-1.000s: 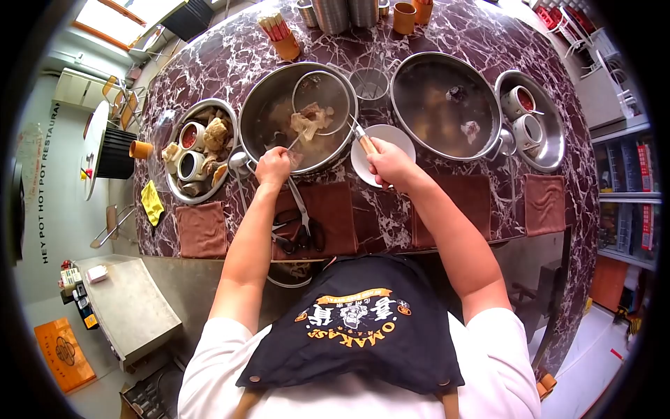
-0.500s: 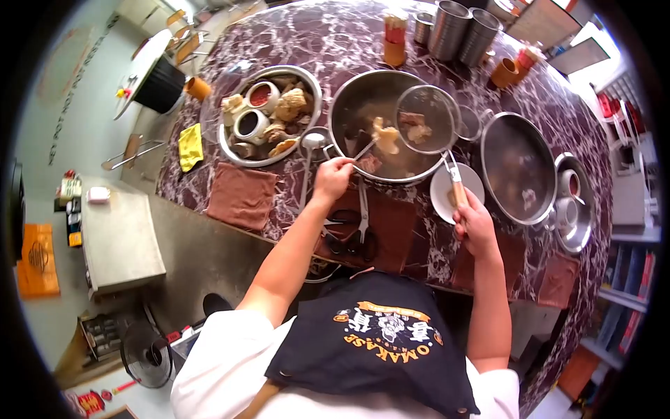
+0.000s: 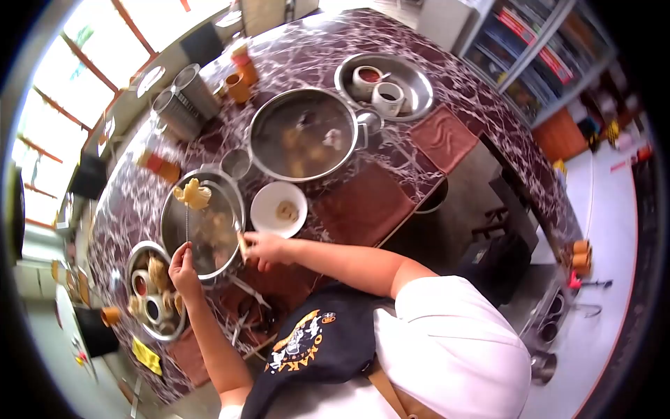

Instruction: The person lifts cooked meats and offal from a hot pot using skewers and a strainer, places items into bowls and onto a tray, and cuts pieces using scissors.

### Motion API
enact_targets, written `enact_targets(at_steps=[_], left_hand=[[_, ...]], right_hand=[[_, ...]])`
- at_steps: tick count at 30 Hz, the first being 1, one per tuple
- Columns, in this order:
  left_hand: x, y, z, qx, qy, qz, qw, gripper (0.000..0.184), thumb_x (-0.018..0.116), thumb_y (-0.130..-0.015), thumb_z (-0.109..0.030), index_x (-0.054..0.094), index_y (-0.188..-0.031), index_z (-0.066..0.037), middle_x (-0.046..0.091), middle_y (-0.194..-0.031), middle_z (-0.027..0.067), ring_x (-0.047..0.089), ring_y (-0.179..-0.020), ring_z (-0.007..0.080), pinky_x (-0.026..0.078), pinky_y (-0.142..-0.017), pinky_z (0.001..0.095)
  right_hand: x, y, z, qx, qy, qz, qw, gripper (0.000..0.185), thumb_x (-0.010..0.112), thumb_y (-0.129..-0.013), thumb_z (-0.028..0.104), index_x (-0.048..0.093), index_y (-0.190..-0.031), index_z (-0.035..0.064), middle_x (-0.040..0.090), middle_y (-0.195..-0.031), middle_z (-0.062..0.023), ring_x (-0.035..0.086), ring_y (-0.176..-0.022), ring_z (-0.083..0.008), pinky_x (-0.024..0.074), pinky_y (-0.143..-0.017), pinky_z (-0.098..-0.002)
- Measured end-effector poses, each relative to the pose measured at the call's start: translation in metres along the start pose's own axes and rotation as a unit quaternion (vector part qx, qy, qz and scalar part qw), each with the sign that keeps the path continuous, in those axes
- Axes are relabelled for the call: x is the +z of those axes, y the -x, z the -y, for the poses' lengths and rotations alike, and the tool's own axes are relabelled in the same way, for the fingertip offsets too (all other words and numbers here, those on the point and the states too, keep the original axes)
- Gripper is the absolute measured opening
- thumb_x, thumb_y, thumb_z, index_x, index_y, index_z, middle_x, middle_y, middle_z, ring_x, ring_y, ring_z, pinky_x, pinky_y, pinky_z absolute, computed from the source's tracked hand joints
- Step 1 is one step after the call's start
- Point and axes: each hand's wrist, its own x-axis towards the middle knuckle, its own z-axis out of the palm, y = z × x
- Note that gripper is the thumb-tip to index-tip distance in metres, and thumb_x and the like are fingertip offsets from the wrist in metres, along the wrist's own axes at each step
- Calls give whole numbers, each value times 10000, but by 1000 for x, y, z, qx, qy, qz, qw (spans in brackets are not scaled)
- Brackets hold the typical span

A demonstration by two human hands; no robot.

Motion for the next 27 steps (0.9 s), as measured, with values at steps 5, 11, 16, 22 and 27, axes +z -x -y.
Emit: enact_targets(at_steps=[5,11,16,22,27], left_hand=[[190,-7,-75,37,-30,127,991,151,602,-930,-44,692,-1041,5,588,-781,-59,455,-652,2,330,-562,158],[480,-25,-70,31,-73,262,962,177,662,-906,-127,705,-1017,4,625,-772,-23,510,-691,27,382,-607,174],[683,-60,-32,128,-129,345,921,228,636,-879,-141,707,-1028,16,690,-832,30,585,-749,82,462,-692,225],[805,-130,35,98,-268,314,905,188,672,-823,-166,754,-939,-43,705,-816,59,626,-736,137,492,-720,272],[811,-156,45,95,-433,284,850,211,663,-798,-206,755,-922,-63,724,-836,121,684,-761,201,528,-712,333]], right_hand=[[-91,64,-25,-47,65,60,995,632,539,-953,208,268,-1501,49,616,-915,-71,594,-705,-133,516,-640,-287],[-257,194,-71,-15,62,-1,998,615,572,-938,199,325,-1478,40,633,-951,-52,596,-788,-117,503,-733,-267],[-359,304,-117,-13,-79,-126,989,579,570,-935,165,360,-1462,50,636,-956,-61,597,-768,-110,502,-724,-268],[-393,360,-176,-11,-181,-246,952,532,545,-951,109,372,-1446,25,635,-954,-60,599,-757,-115,510,-722,-260],[-391,358,-188,3,-243,-239,940,520,544,-955,125,381,-1438,26,636,-990,-66,604,-789,-124,512,-738,-268]])
